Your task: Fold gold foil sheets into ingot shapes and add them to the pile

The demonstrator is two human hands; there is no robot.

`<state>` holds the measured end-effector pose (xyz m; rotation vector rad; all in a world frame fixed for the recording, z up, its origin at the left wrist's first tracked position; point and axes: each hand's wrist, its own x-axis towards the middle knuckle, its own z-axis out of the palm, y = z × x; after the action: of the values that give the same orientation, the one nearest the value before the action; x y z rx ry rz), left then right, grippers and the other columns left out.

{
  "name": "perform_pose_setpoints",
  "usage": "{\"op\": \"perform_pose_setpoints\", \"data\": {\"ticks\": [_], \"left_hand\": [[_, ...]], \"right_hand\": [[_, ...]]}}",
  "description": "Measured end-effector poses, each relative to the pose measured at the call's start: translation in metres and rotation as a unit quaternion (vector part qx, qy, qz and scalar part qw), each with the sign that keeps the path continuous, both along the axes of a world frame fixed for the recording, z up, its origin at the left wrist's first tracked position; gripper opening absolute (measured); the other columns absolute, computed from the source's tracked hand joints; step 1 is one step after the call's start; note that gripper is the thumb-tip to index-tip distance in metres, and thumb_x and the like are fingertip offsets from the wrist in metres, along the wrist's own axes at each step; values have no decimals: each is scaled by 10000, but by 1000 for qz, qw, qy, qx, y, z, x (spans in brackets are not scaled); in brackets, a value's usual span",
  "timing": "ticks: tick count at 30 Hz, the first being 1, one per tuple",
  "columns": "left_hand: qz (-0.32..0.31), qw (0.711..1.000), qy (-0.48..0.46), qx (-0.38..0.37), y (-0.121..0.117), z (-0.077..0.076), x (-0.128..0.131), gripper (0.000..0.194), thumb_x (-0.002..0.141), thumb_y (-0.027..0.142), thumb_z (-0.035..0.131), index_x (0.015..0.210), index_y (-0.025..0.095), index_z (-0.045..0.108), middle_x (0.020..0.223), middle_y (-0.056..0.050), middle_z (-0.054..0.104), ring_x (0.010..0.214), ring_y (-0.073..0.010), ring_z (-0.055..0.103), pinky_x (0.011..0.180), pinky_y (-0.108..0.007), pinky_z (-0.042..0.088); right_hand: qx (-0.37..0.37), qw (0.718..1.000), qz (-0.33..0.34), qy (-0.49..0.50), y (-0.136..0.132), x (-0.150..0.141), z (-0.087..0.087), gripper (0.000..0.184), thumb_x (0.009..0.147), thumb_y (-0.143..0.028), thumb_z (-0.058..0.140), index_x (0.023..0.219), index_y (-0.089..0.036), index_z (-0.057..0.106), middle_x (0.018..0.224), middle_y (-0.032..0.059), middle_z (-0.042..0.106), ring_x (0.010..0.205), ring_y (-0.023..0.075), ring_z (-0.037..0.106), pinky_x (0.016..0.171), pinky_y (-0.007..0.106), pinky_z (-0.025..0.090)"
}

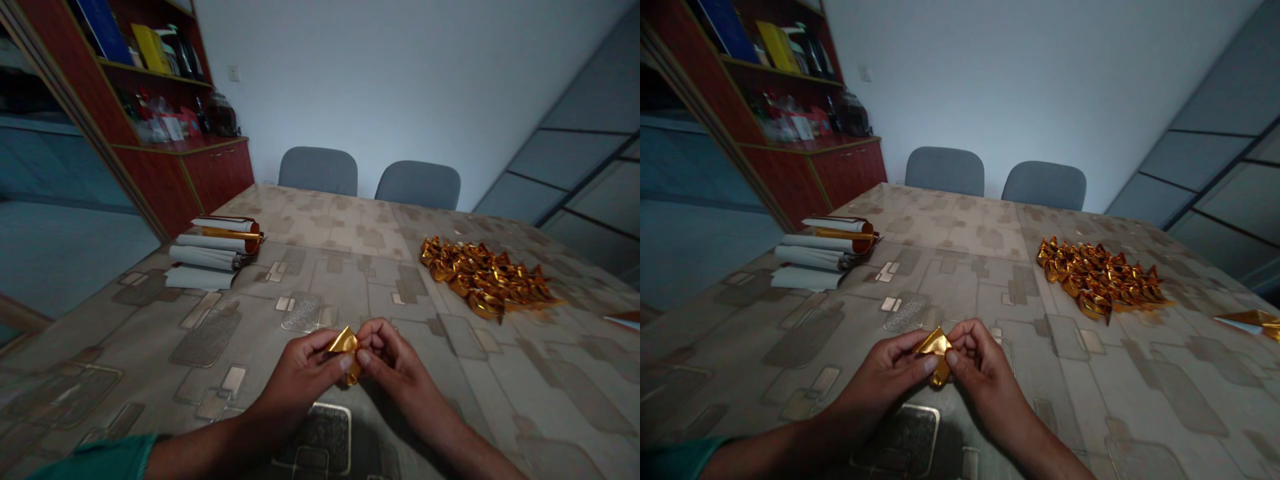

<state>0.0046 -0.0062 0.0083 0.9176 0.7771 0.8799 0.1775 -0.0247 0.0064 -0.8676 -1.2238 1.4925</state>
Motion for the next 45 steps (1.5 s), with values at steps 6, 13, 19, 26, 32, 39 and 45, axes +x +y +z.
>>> {"op": "perform_pose_setpoints", "data": {"ticks": [6, 13, 19, 26, 32, 39, 45], "left_hand": [[-31, 991, -111, -65, 2, -3, -1, 393, 773, 383, 837, 1088, 176, 725, 828, -35, 726, 732, -132, 677, 707, -249, 558], [-33, 993, -96, -65, 4, -8, -1, 350, 772, 326, 848, 1028, 147, 691, 786, -17, 710, 627, -90, 657, 620, -201, 542], [-15, 995, -73, -65, 4, -7, 1, 384, 700, 326, 895, 924, 150, 638, 742, 4, 694, 594, -93, 655, 575, -193, 514], [-15, 997, -58, -56, 2, -6, 1, 425, 680, 384, 900, 905, 156, 620, 748, 5, 682, 634, -104, 652, 645, -232, 518], [-22, 996, -60, -61, 1, -8, 2, 459, 673, 411, 901, 927, 163, 610, 804, -11, 689, 686, -133, 669, 678, -268, 518], [-24, 996, -55, -68, 2, -7, 1, 463, 653, 415, 911, 899, 170, 605, 788, 0, 678, 696, -136, 667, 702, -273, 503], [-30, 993, -76, -80, 2, -6, 2, 472, 647, 407, 918, 904, 174, 597, 800, 5, 679, 708, -143, 677, 704, -277, 503]], "right_hand": [[-107, 990, 13, 91, 5, 4, 2, 285, 828, -388, 804, 940, -190, 632, 812, -8, 674, 707, 117, 615, 672, 234, 461], [-131, 985, 40, 101, 4, 3, -1, 297, 835, -392, 796, 958, -162, 652, 809, 38, 729, 709, 145, 658, 700, 270, 485], [-137, 986, 31, 85, 3, 2, -3, 306, 802, -406, 823, 908, -173, 656, 776, 6, 693, 707, 137, 637, 697, 268, 470], [-141, 988, 20, 62, 1, 1, 1, 321, 775, -401, 847, 907, -169, 667, 764, -15, 642, 686, 108, 572, 651, 236, 417], [-141, 987, 31, 73, 2, 1, 0, 332, 762, -394, 856, 880, -164, 648, 736, -20, 636, 647, 99, 558, 608, 227, 392], [-136, 988, 26, 69, 2, 1, 0, 342, 754, -393, 864, 870, -171, 632, 733, -21, 637, 661, 108, 565, 618, 235, 400], [-137, 987, 30, 73, 0, 2, 0, 340, 755, -398, 865, 865, -169, 640, 720, -24, 633, 638, 94, 535, 609, 223, 394]]}}
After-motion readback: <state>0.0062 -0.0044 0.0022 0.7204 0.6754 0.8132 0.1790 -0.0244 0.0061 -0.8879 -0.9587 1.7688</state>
